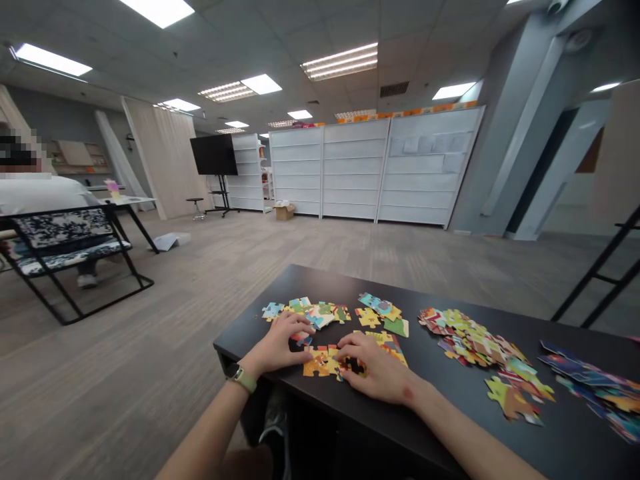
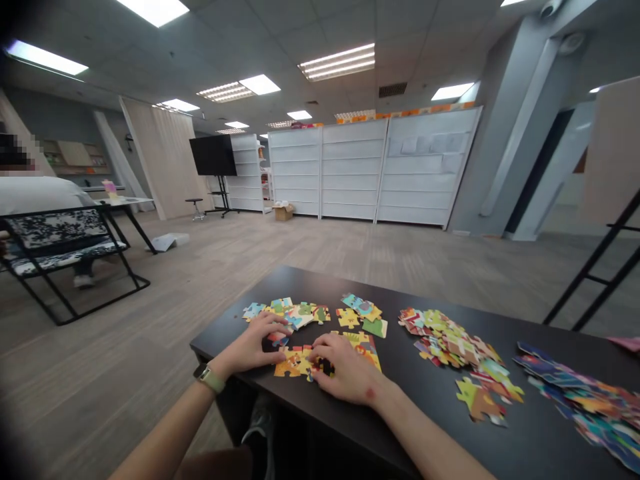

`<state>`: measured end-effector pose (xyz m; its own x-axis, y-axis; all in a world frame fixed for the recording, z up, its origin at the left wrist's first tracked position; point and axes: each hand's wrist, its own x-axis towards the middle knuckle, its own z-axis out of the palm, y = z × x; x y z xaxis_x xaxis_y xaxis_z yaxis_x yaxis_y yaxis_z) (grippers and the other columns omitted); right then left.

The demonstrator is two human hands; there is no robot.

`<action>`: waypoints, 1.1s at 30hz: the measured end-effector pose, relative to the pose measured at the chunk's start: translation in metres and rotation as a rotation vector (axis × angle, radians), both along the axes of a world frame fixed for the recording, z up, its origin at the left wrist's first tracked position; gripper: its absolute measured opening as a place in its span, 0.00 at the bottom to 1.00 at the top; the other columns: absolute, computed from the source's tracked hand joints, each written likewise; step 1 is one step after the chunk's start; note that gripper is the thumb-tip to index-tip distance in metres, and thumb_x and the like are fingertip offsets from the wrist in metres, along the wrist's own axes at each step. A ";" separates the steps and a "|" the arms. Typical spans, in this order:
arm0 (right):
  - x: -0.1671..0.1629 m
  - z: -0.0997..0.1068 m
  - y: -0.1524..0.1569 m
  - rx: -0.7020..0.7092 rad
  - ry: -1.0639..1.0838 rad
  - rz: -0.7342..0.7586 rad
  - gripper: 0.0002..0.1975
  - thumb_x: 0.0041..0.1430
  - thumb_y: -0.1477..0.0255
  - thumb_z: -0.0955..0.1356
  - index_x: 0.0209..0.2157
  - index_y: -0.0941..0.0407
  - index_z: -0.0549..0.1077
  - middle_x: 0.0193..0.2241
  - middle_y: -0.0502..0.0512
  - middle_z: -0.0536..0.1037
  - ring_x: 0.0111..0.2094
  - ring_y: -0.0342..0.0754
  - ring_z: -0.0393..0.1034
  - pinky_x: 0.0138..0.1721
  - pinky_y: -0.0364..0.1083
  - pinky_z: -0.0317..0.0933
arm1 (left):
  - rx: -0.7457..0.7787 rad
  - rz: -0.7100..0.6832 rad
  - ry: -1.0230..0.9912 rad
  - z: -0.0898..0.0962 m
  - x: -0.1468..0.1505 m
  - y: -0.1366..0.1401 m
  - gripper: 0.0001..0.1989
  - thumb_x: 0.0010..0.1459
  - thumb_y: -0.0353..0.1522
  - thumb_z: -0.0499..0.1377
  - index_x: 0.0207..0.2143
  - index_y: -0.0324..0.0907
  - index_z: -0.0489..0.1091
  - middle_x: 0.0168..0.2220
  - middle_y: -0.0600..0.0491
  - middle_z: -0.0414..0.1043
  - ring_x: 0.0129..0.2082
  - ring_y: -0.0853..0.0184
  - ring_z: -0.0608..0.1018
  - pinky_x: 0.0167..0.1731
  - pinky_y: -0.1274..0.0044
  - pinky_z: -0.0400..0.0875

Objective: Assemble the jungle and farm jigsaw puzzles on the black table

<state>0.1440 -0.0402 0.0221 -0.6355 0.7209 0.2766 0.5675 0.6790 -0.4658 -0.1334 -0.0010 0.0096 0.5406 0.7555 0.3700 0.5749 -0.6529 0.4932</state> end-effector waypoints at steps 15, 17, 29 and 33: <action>0.002 0.006 -0.005 -0.016 -0.074 0.043 0.16 0.61 0.70 0.67 0.50 0.51 0.74 0.55 0.59 0.71 0.56 0.55 0.64 0.60 0.56 0.57 | -0.045 0.088 0.004 -0.003 -0.021 0.012 0.13 0.54 0.26 0.57 0.40 0.44 0.78 0.36 0.52 0.73 0.38 0.64 0.74 0.43 0.73 0.69; 0.001 0.005 -0.006 -0.013 -0.080 0.058 0.15 0.62 0.70 0.66 0.50 0.49 0.75 0.54 0.58 0.71 0.56 0.55 0.64 0.59 0.56 0.56 | -0.035 0.097 0.040 -0.002 -0.018 0.010 0.08 0.56 0.31 0.60 0.38 0.45 0.78 0.35 0.52 0.73 0.38 0.63 0.74 0.43 0.74 0.68; 0.000 0.009 -0.009 -0.003 -0.099 0.075 0.15 0.59 0.65 0.70 0.49 0.47 0.77 0.53 0.57 0.72 0.54 0.56 0.65 0.59 0.57 0.56 | -0.038 0.220 0.063 -0.001 -0.021 0.011 0.13 0.54 0.44 0.66 0.31 0.44 0.77 0.38 0.51 0.74 0.40 0.61 0.75 0.44 0.73 0.68; -0.002 0.009 -0.011 0.001 -0.094 0.084 0.15 0.60 0.67 0.69 0.49 0.47 0.77 0.53 0.56 0.72 0.54 0.55 0.66 0.58 0.56 0.57 | -0.031 0.237 0.057 0.002 -0.023 0.006 0.12 0.55 0.42 0.66 0.28 0.43 0.75 0.35 0.52 0.72 0.39 0.61 0.74 0.43 0.72 0.66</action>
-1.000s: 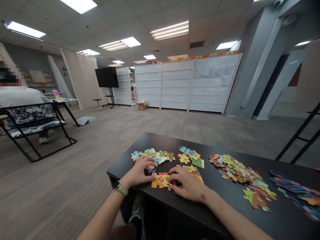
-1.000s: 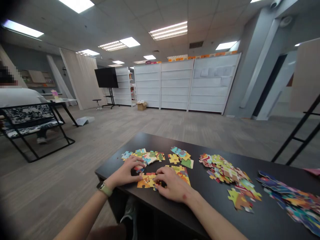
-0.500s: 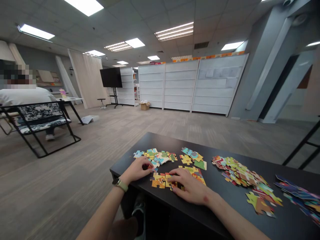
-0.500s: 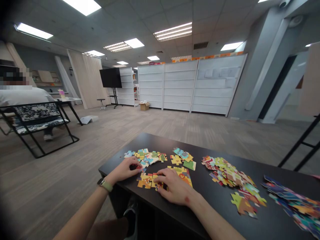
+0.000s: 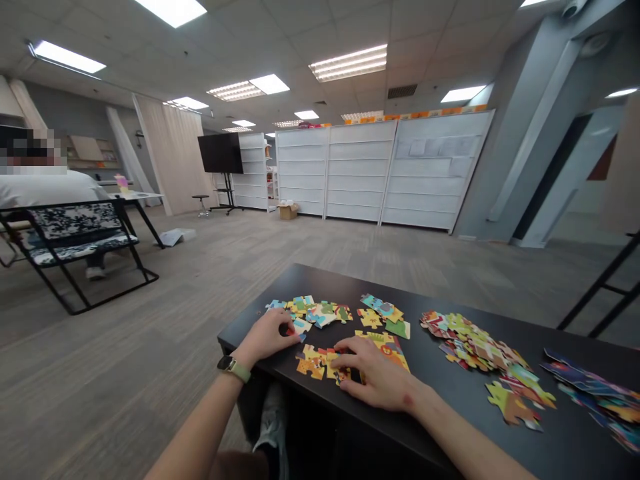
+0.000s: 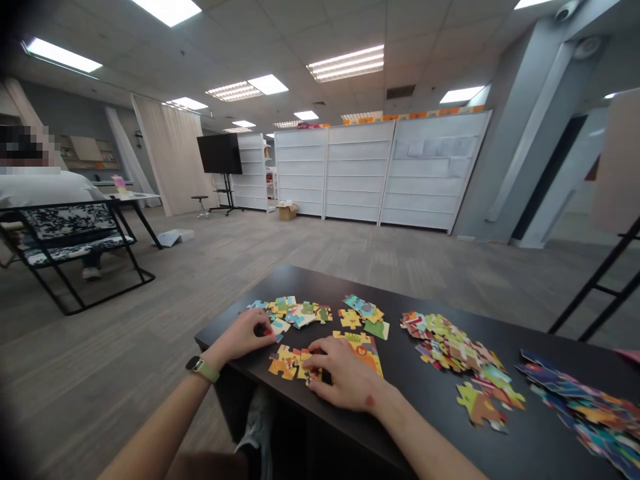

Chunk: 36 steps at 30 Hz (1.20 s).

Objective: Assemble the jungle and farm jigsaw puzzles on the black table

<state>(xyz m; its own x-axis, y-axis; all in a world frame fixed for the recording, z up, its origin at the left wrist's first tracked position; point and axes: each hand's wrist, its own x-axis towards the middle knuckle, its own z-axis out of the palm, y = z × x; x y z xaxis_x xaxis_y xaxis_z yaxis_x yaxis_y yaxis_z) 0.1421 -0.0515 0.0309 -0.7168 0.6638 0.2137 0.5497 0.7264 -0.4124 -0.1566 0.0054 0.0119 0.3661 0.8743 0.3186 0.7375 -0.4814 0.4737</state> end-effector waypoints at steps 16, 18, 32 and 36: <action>0.000 -0.002 0.004 0.011 -0.004 -0.030 0.14 0.62 0.70 0.67 0.48 0.48 0.78 0.49 0.56 0.74 0.50 0.52 0.67 0.56 0.54 0.59 | -0.103 -0.263 0.008 0.004 0.034 -0.015 0.18 0.48 0.46 0.71 0.36 0.47 0.77 0.40 0.53 0.69 0.46 0.60 0.69 0.51 0.70 0.59; 0.001 -0.003 0.005 0.010 -0.006 -0.024 0.14 0.63 0.70 0.67 0.49 0.48 0.77 0.50 0.56 0.74 0.51 0.53 0.67 0.56 0.54 0.59 | -0.131 -0.260 0.024 0.005 0.033 -0.014 0.18 0.47 0.47 0.71 0.37 0.48 0.78 0.41 0.54 0.69 0.46 0.60 0.70 0.51 0.70 0.58; 0.021 -0.018 0.032 0.126 0.084 -0.170 0.18 0.65 0.71 0.63 0.55 0.50 0.73 0.57 0.59 0.71 0.58 0.54 0.64 0.59 0.56 0.56 | -0.122 -0.271 0.018 0.010 0.045 -0.026 0.12 0.55 0.40 0.67 0.43 0.50 0.77 0.43 0.54 0.71 0.48 0.60 0.71 0.52 0.69 0.55; 0.053 -0.034 0.072 0.191 -0.037 -0.486 0.22 0.63 0.78 0.58 0.54 0.53 0.73 0.58 0.61 0.72 0.60 0.57 0.61 0.58 0.61 0.54 | -0.126 -0.324 0.046 0.010 0.054 -0.031 0.09 0.59 0.37 0.65 0.43 0.52 0.78 0.44 0.54 0.70 0.47 0.61 0.71 0.51 0.70 0.57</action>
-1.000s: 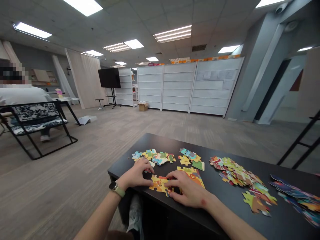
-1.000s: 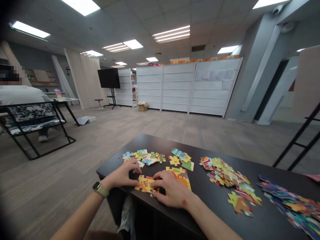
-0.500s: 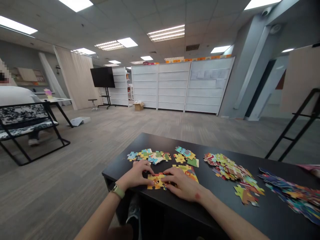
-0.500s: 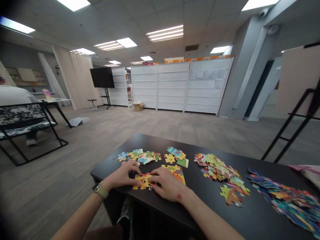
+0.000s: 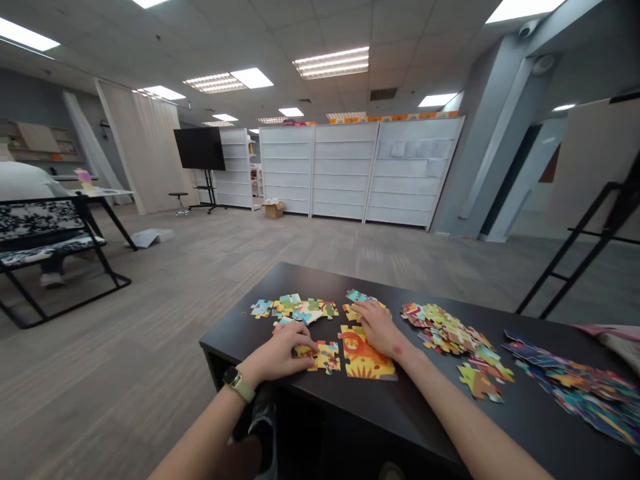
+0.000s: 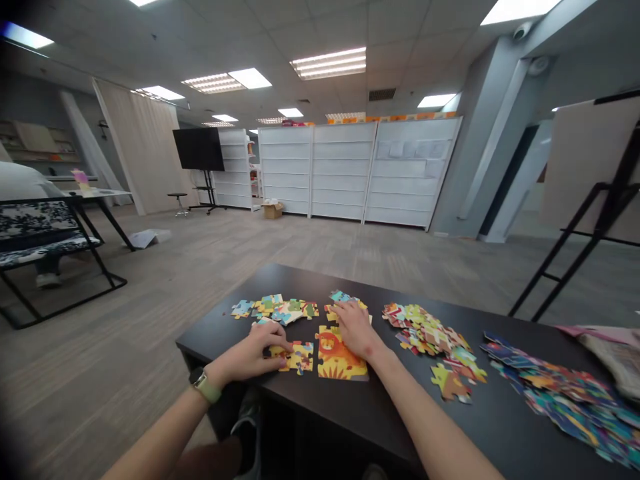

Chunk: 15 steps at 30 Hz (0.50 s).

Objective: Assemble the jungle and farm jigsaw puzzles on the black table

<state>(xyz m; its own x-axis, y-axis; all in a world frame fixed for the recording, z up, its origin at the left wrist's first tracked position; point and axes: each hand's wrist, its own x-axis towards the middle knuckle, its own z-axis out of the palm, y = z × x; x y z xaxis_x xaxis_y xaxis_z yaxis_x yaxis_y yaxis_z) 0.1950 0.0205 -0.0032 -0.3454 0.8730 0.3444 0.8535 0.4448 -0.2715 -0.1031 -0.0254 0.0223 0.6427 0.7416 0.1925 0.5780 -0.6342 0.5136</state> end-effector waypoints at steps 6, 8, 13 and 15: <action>0.020 -0.003 0.010 -0.116 -0.101 -0.104 0.19 0.62 0.79 0.59 0.46 0.49 0.76 0.54 0.56 0.76 0.63 0.57 0.56 0.57 0.59 0.50 | 0.016 -0.018 0.033 0.000 -0.001 0.002 0.09 0.62 0.39 0.62 0.44 0.52 0.79 0.42 0.54 0.70 0.45 0.62 0.71 0.48 0.71 0.58; 0.020 0.001 0.007 -0.130 -0.101 -0.107 0.17 0.63 0.77 0.59 0.44 0.50 0.75 0.51 0.56 0.76 0.63 0.56 0.56 0.57 0.59 0.50 | 0.019 -0.019 0.052 -0.001 -0.002 0.002 0.10 0.63 0.40 0.61 0.45 0.53 0.78 0.41 0.53 0.70 0.45 0.62 0.71 0.48 0.71 0.57; 0.023 0.005 0.006 -0.194 -0.111 -0.094 0.18 0.62 0.76 0.59 0.51 0.51 0.71 0.53 0.58 0.75 0.65 0.57 0.54 0.59 0.59 0.50 | 0.027 -0.028 0.089 -0.001 -0.002 0.000 0.11 0.64 0.38 0.60 0.48 0.56 0.78 0.42 0.53 0.69 0.45 0.62 0.70 0.48 0.70 0.56; 0.023 0.006 0.008 -0.200 -0.116 -0.087 0.19 0.61 0.76 0.60 0.52 0.51 0.70 0.53 0.59 0.74 0.63 0.56 0.56 0.59 0.58 0.50 | 0.037 -0.028 0.092 -0.001 -0.002 0.000 0.11 0.64 0.37 0.60 0.47 0.57 0.78 0.42 0.53 0.69 0.45 0.62 0.70 0.48 0.70 0.56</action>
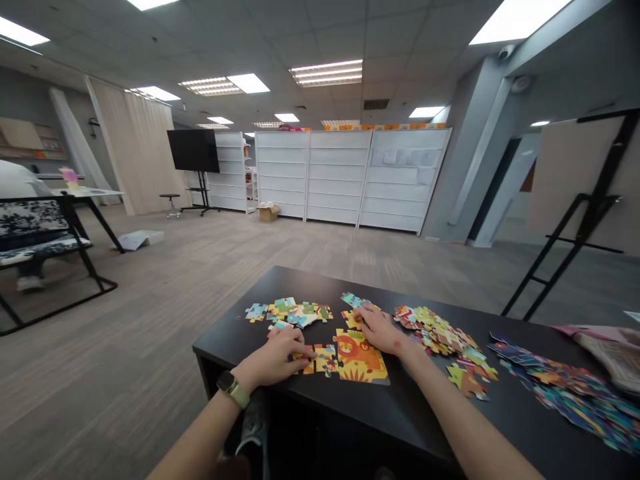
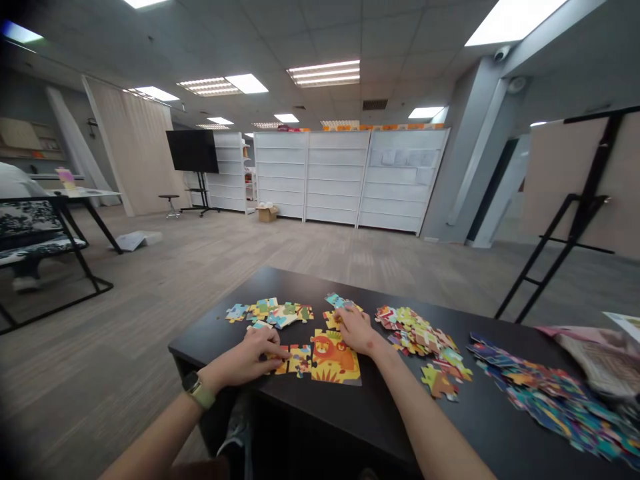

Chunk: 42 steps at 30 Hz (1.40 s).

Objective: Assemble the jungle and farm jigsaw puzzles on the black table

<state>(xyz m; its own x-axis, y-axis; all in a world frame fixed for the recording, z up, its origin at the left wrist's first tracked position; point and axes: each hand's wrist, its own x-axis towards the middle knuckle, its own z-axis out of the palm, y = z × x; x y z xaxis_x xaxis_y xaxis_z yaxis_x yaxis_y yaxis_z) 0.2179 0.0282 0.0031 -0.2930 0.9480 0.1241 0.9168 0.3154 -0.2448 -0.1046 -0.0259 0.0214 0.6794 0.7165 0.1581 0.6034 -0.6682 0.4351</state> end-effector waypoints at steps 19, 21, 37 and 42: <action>-0.008 -0.003 0.002 0.055 0.030 0.030 0.31 0.51 0.79 0.62 0.57 0.50 0.69 0.57 0.57 0.72 0.60 0.58 0.57 0.59 0.60 0.49 | -0.061 0.175 -0.204 -0.015 0.015 0.009 0.11 0.54 0.42 0.67 0.29 0.44 0.78 0.37 0.52 0.74 0.40 0.62 0.75 0.42 0.74 0.66; -0.007 0.002 0.000 0.078 0.046 0.012 0.31 0.49 0.79 0.63 0.58 0.52 0.68 0.55 0.60 0.72 0.58 0.59 0.58 0.56 0.58 0.53 | -0.074 0.171 -0.197 -0.012 0.008 0.009 0.11 0.54 0.42 0.67 0.29 0.44 0.78 0.37 0.52 0.74 0.39 0.63 0.75 0.42 0.75 0.66; -0.040 0.012 -0.018 -0.106 0.968 0.123 0.19 0.51 0.58 0.72 0.40 0.53 0.66 0.26 0.44 0.63 0.25 0.42 0.62 0.29 0.43 0.60 | 0.000 0.304 -0.534 -0.008 0.034 0.014 0.07 0.59 0.35 0.62 0.36 0.42 0.68 0.37 0.52 0.73 0.38 0.64 0.75 0.39 0.73 0.69; -0.051 0.017 -0.034 -0.262 1.007 0.184 0.21 0.52 0.56 0.73 0.35 0.51 0.60 0.29 0.46 0.69 0.29 0.44 0.68 0.32 0.45 0.66 | -0.396 0.237 -0.901 -0.022 0.070 0.032 0.14 0.55 0.32 0.63 0.42 0.42 0.63 0.35 0.54 0.71 0.31 0.70 0.76 0.30 0.78 0.70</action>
